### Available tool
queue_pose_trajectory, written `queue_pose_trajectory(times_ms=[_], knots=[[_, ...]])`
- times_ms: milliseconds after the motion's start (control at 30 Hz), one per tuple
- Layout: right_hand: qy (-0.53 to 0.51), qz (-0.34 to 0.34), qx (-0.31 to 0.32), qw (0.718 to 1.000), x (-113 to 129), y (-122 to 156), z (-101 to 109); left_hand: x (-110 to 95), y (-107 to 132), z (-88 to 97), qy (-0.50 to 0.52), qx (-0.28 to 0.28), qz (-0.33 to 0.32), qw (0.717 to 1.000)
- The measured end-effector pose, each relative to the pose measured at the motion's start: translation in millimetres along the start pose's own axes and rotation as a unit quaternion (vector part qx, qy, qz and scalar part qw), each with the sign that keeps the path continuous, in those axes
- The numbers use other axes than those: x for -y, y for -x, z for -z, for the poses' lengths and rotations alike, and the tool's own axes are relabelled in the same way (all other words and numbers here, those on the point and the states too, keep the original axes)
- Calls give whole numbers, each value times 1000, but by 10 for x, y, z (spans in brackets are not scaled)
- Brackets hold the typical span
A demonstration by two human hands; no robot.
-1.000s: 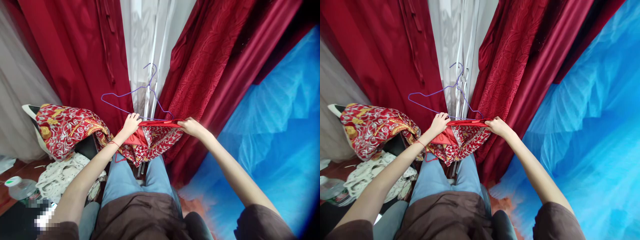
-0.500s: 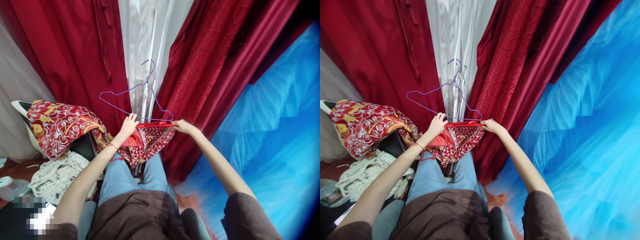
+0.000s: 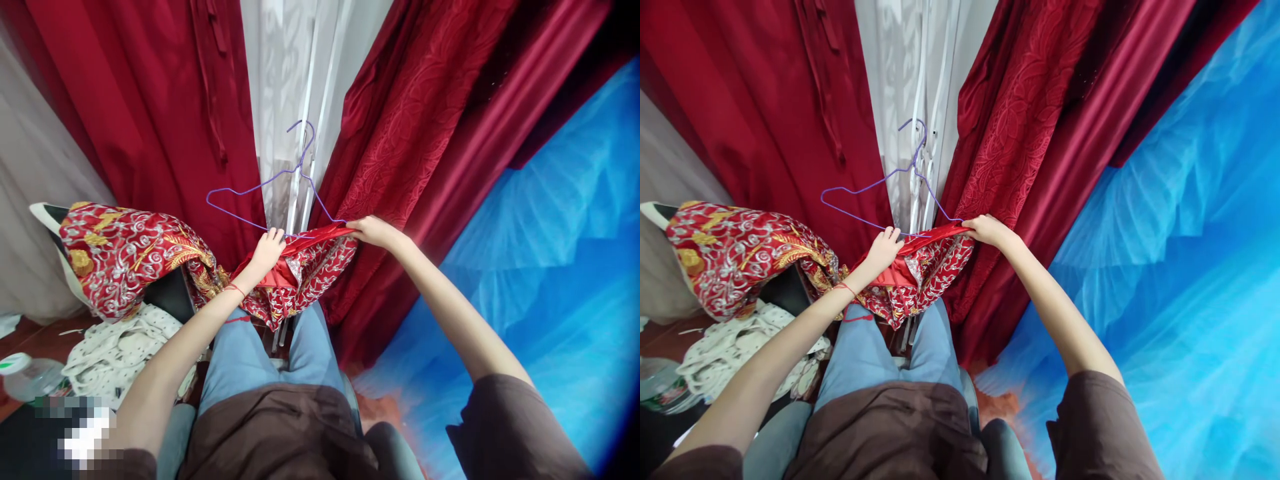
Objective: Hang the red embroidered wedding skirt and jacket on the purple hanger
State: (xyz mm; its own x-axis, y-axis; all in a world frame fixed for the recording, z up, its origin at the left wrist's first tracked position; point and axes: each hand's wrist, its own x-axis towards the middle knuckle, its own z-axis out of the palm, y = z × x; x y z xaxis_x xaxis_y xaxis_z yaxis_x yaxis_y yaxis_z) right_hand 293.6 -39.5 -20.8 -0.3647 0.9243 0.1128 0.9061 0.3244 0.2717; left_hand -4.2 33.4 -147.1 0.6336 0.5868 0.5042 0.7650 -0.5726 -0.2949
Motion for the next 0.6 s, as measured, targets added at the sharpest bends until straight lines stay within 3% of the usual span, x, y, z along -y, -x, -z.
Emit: queue_pose_trajectory(times_ms=[100,200,333,467,600], knots=[[-11,2,-48,999,41,-191,130,-80,-16,-13,15,-7,4,1000],[-87,38,-90,991,142,-428,158,-133,-19,-22,40,-22,16,999],[-190,90,-141,967,355,-676,25,-134,-1,-6,58,-27,8,998],[-230,72,-178,954,494,-754,-123,-80,29,54,79,-30,13,996],[-230,49,-171,957,507,-739,-160,-17,129,117,97,-80,28,992]])
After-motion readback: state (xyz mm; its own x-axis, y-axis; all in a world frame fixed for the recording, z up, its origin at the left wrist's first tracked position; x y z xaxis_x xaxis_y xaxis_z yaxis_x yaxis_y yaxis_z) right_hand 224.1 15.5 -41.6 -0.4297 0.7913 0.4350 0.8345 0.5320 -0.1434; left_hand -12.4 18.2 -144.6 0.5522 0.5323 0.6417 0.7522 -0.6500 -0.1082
